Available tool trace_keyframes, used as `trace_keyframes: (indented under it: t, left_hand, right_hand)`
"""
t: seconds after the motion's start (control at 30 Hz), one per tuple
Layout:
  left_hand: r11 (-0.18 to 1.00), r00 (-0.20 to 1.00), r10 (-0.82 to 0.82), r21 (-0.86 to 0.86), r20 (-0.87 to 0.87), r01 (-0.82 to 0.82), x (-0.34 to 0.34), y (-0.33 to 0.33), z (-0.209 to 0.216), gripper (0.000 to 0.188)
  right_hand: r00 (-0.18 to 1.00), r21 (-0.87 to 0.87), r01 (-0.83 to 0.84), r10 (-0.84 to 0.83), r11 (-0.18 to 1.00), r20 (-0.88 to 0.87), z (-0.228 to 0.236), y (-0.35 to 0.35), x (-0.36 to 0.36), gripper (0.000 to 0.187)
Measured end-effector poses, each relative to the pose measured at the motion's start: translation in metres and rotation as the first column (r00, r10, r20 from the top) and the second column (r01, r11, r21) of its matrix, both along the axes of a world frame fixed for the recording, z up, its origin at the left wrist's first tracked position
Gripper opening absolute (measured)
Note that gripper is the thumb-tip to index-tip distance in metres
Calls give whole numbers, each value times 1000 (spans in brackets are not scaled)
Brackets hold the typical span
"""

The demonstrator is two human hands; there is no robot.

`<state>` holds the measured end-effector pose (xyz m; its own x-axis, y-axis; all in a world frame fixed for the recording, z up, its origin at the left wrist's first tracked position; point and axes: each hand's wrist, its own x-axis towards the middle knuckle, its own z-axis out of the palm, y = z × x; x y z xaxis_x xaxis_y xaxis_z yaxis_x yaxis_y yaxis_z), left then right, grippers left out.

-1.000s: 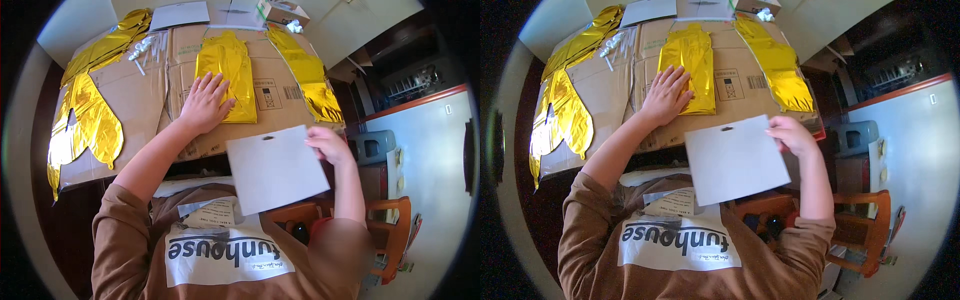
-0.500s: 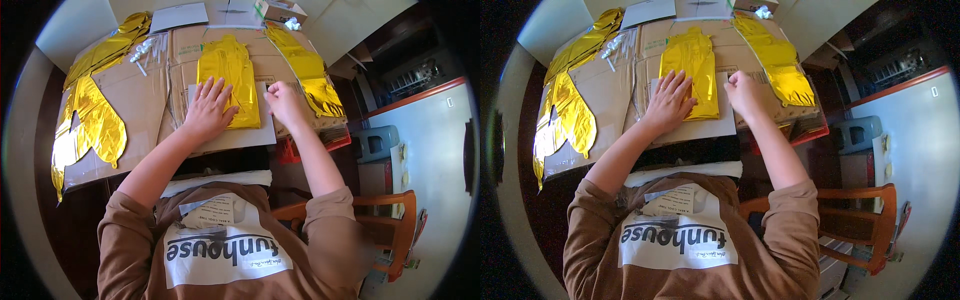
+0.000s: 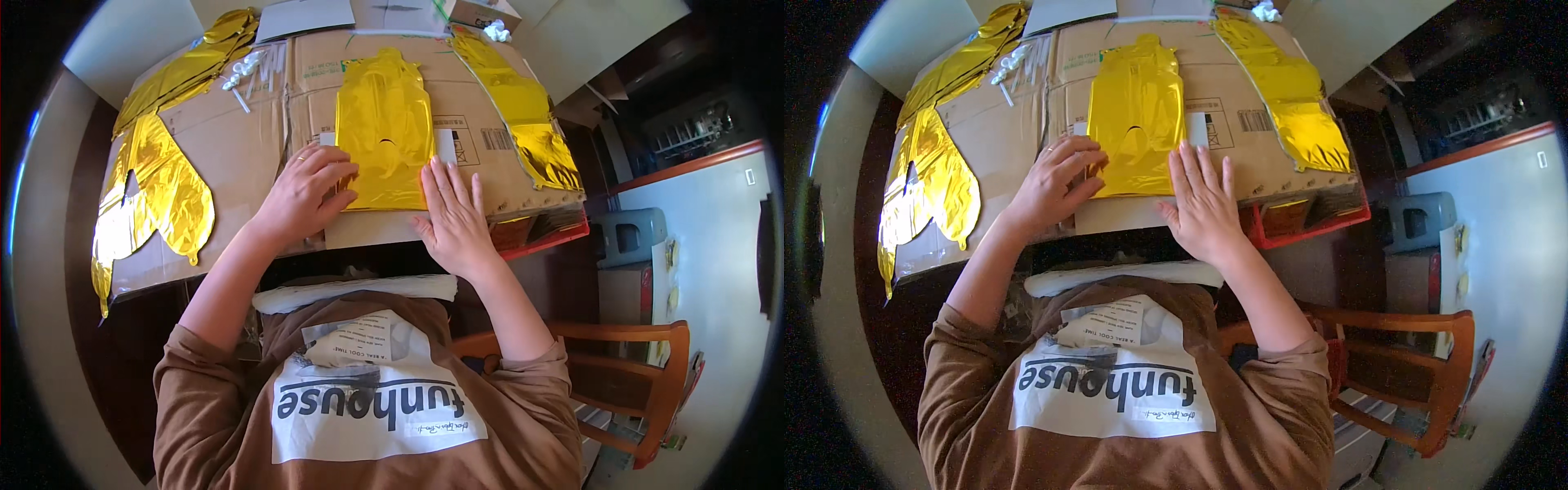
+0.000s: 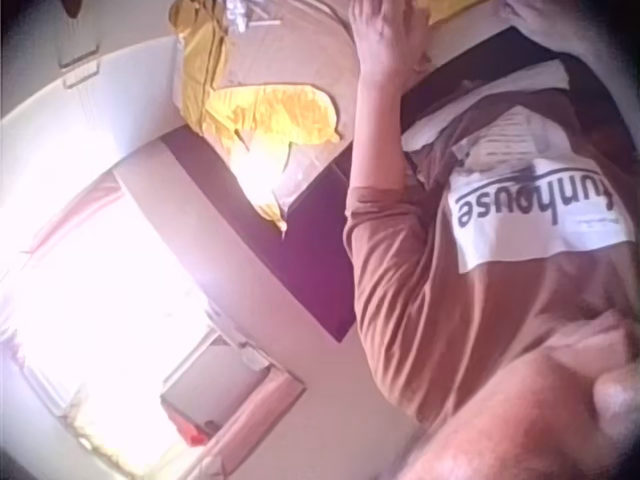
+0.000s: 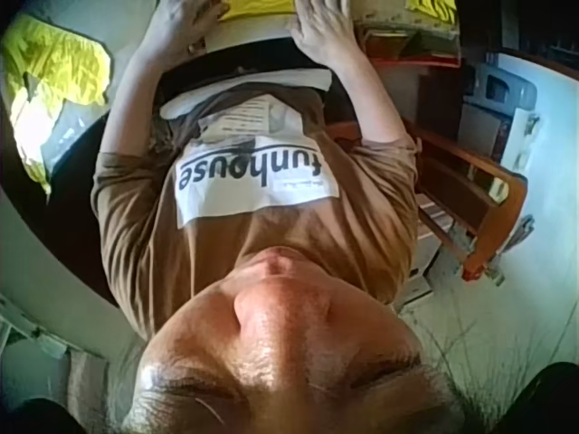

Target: Folding and organizing gold foil decorative items on a cardboard box.

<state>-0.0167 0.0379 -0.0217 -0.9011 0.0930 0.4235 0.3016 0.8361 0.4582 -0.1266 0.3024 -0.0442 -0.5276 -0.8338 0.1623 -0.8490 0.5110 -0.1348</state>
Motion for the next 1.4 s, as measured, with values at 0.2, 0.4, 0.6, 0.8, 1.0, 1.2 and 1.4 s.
trace_keyframes:
  t: [0.2,0.4,0.6,0.8,1.0,1.2,1.4]
  left_hand:
    - [998,999,-30,-65,-33,28,4,-4,-4,39]
    - [999,1000,-12,-37,-11,12,6,3,-2,48]
    - [1000,1000,7,-25,12,-7,7,5,-2,50]
    - [1000,1000,-3,-19,12,3,5,3,-2,47]
    - [1000,999,10,-6,52,-10,2,4,-4,42]
    - [997,999,24,-72,26,-22,1,5,-8,44]
    - [998,1000,5,-57,30,-3,5,12,-10,45]
  right_hand:
    - [999,82,-15,19,997,-50,4,4,-3,79]
    - [1000,35,-7,6,999,22,23,2,-2,82]
    - [991,-55,-97,102,994,87,15,-33,21,79]
    - [993,-10,-105,106,994,60,2,-36,26,75]
    - [992,8,-77,76,997,104,11,-33,34,72]
    - [978,-434,162,-87,886,189,27,-13,17,48]
    - [690,-414,702,-408,580,597,17,22,24,57]
